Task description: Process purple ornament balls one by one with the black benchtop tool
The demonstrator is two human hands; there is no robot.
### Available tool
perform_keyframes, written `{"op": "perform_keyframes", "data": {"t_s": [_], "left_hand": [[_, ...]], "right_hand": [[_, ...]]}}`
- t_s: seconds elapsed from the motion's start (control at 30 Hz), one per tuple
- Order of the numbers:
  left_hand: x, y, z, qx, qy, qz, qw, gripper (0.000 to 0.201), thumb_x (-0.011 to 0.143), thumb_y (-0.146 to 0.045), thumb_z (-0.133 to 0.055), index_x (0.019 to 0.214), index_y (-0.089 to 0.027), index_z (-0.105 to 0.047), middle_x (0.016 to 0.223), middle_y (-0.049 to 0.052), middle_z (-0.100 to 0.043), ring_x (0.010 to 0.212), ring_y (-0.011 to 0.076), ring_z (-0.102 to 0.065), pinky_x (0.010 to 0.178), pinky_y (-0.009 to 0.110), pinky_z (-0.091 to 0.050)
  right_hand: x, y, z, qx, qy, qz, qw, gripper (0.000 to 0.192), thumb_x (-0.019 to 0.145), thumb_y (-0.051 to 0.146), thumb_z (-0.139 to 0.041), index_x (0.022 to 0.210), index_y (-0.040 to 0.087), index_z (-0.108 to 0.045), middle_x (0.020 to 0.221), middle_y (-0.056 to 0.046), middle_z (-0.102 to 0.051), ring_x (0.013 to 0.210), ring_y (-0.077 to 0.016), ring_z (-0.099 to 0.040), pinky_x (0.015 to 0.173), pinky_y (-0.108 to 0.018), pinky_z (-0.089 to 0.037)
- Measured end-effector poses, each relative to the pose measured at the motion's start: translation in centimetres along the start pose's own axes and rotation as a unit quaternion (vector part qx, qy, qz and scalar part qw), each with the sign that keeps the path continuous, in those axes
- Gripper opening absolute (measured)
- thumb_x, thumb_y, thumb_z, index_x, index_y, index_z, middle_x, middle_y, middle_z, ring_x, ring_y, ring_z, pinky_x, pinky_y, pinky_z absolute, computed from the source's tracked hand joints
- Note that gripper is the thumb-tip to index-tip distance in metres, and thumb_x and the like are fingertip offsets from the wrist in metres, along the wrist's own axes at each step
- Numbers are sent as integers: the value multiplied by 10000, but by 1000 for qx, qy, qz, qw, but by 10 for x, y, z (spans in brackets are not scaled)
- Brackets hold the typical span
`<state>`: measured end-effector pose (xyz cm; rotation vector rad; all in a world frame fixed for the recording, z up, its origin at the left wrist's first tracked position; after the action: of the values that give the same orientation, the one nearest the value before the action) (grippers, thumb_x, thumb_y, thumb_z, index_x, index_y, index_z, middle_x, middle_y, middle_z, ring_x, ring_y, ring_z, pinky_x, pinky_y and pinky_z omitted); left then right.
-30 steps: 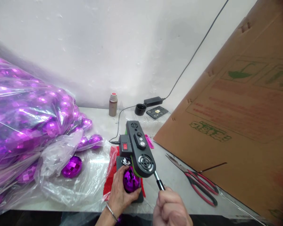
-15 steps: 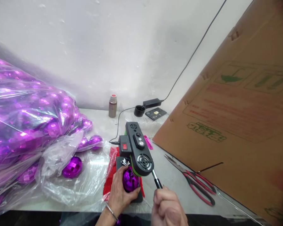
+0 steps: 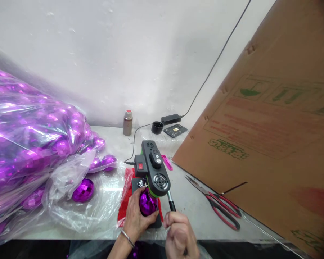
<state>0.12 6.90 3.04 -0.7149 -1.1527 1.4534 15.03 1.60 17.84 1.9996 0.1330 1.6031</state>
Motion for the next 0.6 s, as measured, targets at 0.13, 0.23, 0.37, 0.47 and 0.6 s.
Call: {"op": "perform_keyframes", "data": {"t_s": [0.13, 0.23, 0.37, 0.47, 0.6], "left_hand": [[1, -3, -1, 3, 4, -6, 1000, 729, 664, -358, -816, 1336, -147, -631, 1287, 196, -729, 1217, 418, -699, 1079, 665, -551], [3, -4, -1, 8, 6, -8, 1000, 740, 665, -342, -832, 1347, -146, -621, 1290, 195, -727, 1220, 419, -698, 1079, 667, -554], [-8, 5, 5, 22, -7, -36, 999, 753, 718, -299, -851, 1399, -164, -563, 1313, 187, -718, 1214, 388, -718, 1058, 612, -597], [-48, 17, 11, 75, -28, -139, 987, 878, 776, -308, -880, 1529, -205, -440, 1441, 212, -650, 1313, 389, -678, 1067, 570, -609], [-118, 26, 17, 211, -64, -268, 938, 824, 873, -227, -839, 1568, -365, -419, 1426, 145, -671, 1335, 353, -667, 1086, 526, -594]], "right_hand": [[2, 2, 1, 6, -26, -1, 1000, 464, 1117, 173, -414, 654, 194, -437, 627, 35, -461, 543, -91, -494, 447, -204, -397], [28, 12, -1, 2, -32, -13, 999, 452, 1088, 128, -463, 643, 190, -420, 573, 51, -388, 549, -85, -490, 446, -186, -344], [58, 19, -7, -7, 9, -62, 998, 418, 1071, 124, -515, 659, 181, -469, 586, 41, -436, 584, -86, -538, 471, -183, -352], [58, 20, -3, -12, 1, -59, 998, 400, 1049, 107, -554, 660, 179, -489, 598, 34, -448, 580, -94, -535, 482, -197, -362], [38, 14, 3, -24, -7, -42, 999, 423, 1030, 101, -564, 626, 189, -473, 588, 22, -440, 569, -111, -525, 471, -218, -352]]}}
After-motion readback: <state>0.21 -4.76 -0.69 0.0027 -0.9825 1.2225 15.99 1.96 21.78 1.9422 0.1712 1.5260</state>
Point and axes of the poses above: each hand's wrist, its own x-axis towards the middle knuckle, its own z-axis out of the back of the hand, y = z × x, the point moved 8 cm from there along x, towards the middle knuckle
